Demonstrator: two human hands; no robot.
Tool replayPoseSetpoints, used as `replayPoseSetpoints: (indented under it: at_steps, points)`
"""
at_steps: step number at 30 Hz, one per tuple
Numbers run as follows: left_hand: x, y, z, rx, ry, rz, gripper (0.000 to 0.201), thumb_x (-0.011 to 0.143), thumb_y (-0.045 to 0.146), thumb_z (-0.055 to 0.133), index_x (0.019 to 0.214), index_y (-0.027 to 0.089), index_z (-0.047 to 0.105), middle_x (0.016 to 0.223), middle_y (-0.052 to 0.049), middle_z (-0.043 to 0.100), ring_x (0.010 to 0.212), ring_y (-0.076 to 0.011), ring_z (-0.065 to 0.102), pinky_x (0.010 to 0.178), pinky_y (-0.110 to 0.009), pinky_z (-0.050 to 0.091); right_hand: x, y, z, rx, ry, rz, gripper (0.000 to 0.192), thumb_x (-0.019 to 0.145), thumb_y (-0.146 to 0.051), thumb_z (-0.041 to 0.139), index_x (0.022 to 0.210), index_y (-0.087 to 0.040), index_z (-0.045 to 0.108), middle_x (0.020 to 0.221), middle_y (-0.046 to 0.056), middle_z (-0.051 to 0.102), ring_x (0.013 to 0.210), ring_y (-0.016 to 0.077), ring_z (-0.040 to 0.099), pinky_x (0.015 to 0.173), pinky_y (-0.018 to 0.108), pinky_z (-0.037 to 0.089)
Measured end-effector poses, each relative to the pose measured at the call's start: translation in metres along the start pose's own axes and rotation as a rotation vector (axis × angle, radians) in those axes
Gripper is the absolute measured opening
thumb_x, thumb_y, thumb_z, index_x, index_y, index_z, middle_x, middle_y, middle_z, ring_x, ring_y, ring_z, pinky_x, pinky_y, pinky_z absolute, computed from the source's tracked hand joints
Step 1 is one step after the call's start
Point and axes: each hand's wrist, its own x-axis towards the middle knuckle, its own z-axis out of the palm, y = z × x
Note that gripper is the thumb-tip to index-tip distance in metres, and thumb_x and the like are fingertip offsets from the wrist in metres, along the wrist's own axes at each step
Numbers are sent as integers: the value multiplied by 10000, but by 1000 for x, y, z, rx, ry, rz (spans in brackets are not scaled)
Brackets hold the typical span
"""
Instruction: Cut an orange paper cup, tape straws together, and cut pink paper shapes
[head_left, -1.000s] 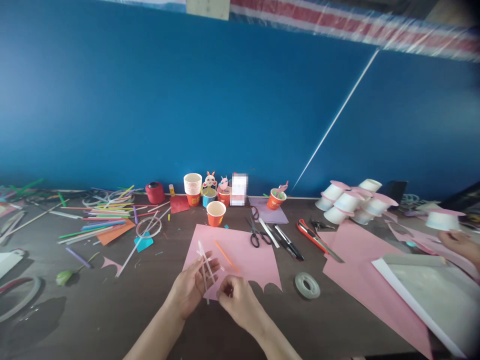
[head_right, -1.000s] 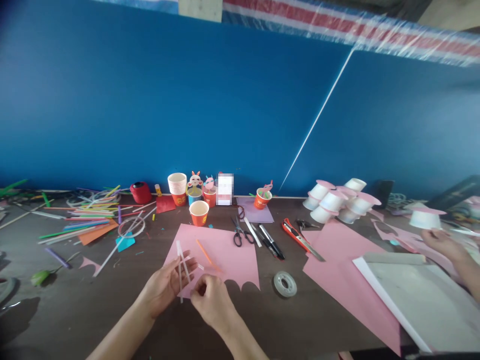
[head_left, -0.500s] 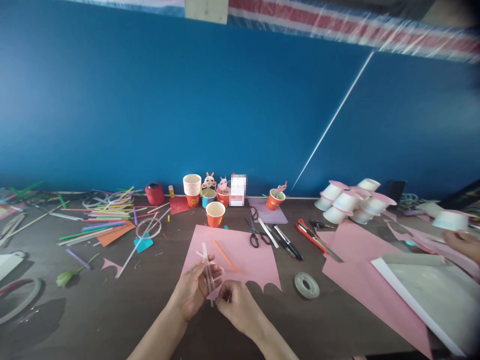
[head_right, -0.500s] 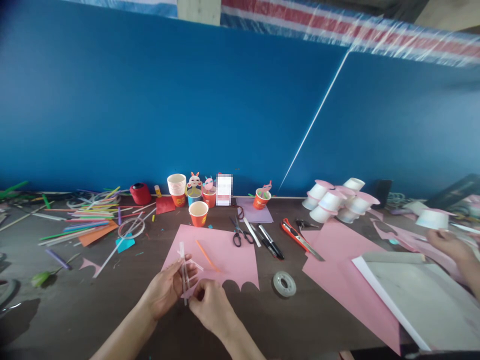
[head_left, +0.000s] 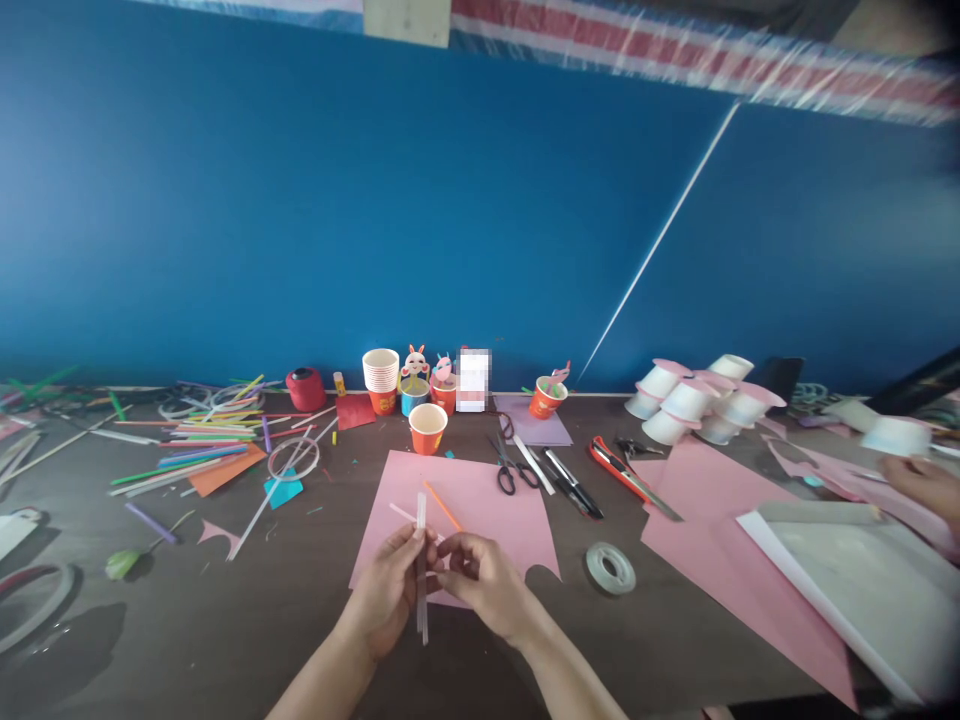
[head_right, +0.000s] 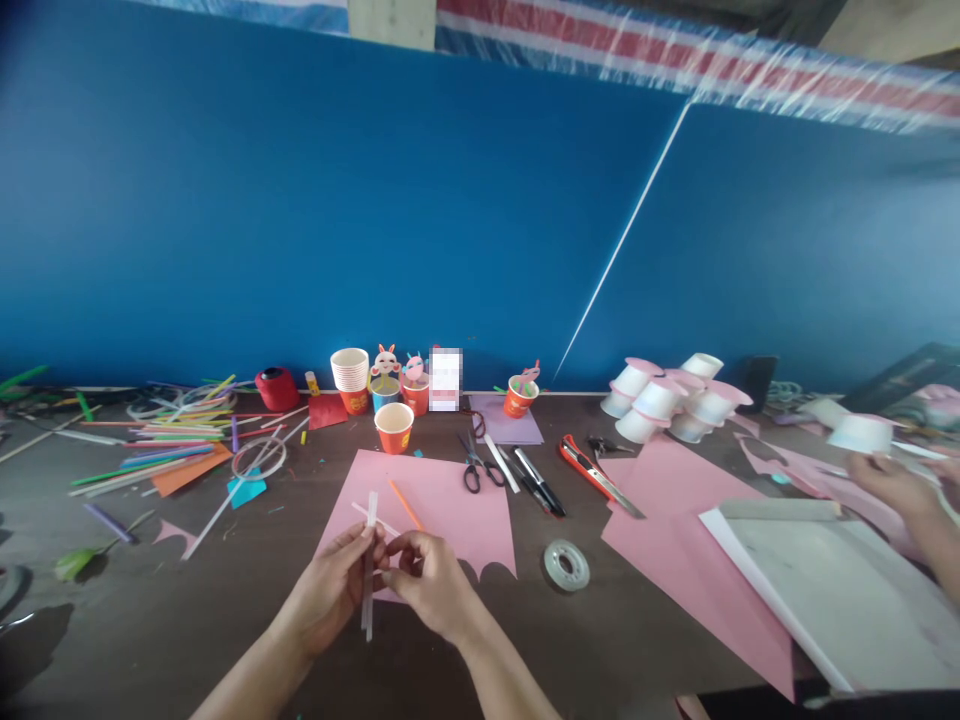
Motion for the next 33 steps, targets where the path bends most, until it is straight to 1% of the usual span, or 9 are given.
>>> replayPoseSetpoints:
  at_steps: [5,7,9,13,15,17,19,23,33]
  points:
    - [-14,-6,5,128,48,-15,191,754,342,512,753,156,554,616,15,518,580,-101,500,526,-206,379,-14,3,2,111,-102,48,228,635,-153,575,862,-162,594,642,-39,465,550,67,421,540,169,356]
    - [-21,-12,5,164,54,-29,216,754,364,505,761,153,548,601,17,502,560,-103,493,499,-208,365,-22,6,3,167,-177,59,201,631,-140,571,829,-157,599,675,-22,516,589,80,455,558,170,359]
    - [-26,-18,3,199,54,-27,239,764,380,482,758,148,538,579,26,478,516,-92,468,475,-206,346,-28,8,2,241,-236,102,160,664,-172,561,818,-149,598,670,-15,525,540,67,435,505,160,336]
    - [-30,-31,0,263,40,-83,253,783,388,444,755,146,510,561,50,429,395,-38,335,403,-185,257,-29,14,-1,356,-152,178,274,749,-304,532,980,-158,557,579,-52,407,392,24,253,373,154,186]
    - [-30,-35,0,274,32,-143,252,778,389,449,733,145,491,544,60,405,364,-21,274,377,-177,195,-26,14,-3,368,-141,154,260,774,-347,509,923,-144,570,560,-56,382,384,20,215,369,162,149]
    - [-29,-39,1,279,44,-173,253,771,393,456,717,146,473,528,66,390,350,-13,240,369,-179,150,-22,11,-3,343,-167,122,259,784,-361,497,759,-118,582,538,-48,394,393,23,227,379,168,152]
    - [-29,-42,2,284,47,-178,257,772,401,453,727,148,466,528,66,390,352,-12,236,370,-181,137,-19,9,-2,319,-157,85,281,782,-354,502,656,-110,564,542,-31,433,435,38,309,408,167,207]
    - [-28,-45,-2,316,14,-171,274,777,422,441,745,151,453,535,64,396,357,-14,243,368,-185,145,-15,8,4,252,-102,29,256,771,-330,517,644,-113,564,566,-11,490,563,92,450,529,191,320]
    - [-26,-50,-7,302,20,-127,286,779,432,440,745,149,458,520,68,375,358,-13,217,359,-188,91,-9,13,12,162,-13,78,315,778,-347,484,549,-131,483,490,-35,425,485,76,386,479,191,280]
